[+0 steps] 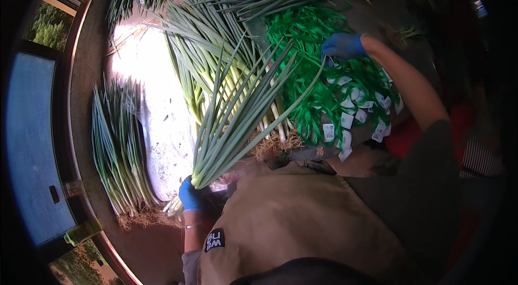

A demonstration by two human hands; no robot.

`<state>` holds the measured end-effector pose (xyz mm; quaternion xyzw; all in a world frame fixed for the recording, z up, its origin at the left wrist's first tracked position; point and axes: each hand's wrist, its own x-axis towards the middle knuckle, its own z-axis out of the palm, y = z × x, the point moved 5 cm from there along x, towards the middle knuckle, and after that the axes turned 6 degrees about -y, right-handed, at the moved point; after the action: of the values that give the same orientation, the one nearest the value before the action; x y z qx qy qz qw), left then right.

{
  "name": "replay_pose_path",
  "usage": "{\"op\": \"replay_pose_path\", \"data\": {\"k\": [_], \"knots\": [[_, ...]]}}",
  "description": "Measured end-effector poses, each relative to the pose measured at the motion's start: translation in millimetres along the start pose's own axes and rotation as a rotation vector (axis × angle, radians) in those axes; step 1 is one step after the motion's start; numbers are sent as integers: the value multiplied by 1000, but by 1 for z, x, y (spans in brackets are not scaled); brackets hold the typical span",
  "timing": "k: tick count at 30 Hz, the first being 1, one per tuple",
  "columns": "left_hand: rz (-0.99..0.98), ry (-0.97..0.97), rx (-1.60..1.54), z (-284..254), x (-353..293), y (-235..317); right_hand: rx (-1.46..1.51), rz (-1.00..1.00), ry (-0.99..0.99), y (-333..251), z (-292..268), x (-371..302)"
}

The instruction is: The person gathers and sorts green onions on a large table, handling them in bundles and occasionally placing them into a red plastic crate.

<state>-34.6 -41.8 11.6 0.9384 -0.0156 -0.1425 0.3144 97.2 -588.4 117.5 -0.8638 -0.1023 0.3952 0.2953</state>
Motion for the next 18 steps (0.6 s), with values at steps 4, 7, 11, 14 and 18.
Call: {"op": "replay_pose_path", "data": {"k": [4, 7, 11, 14, 18], "knots": [[-13, 16, -41, 8, 1, -38, -19, 83, 30, -3, 0, -7], [38, 80, 92, 7, 1, -33, -35, 40, 56, -15, 4, -14], [79, 89, 180, 0, -3, -22, 64, 110, -6, -27, 12, -23], [105, 108, 153, -1, -4, -19, 159, 214, -150, -23, 30, -25], [153, 141, 150, -1, -5, -21, 146, 264, -193, -13, 45, -23]]}}
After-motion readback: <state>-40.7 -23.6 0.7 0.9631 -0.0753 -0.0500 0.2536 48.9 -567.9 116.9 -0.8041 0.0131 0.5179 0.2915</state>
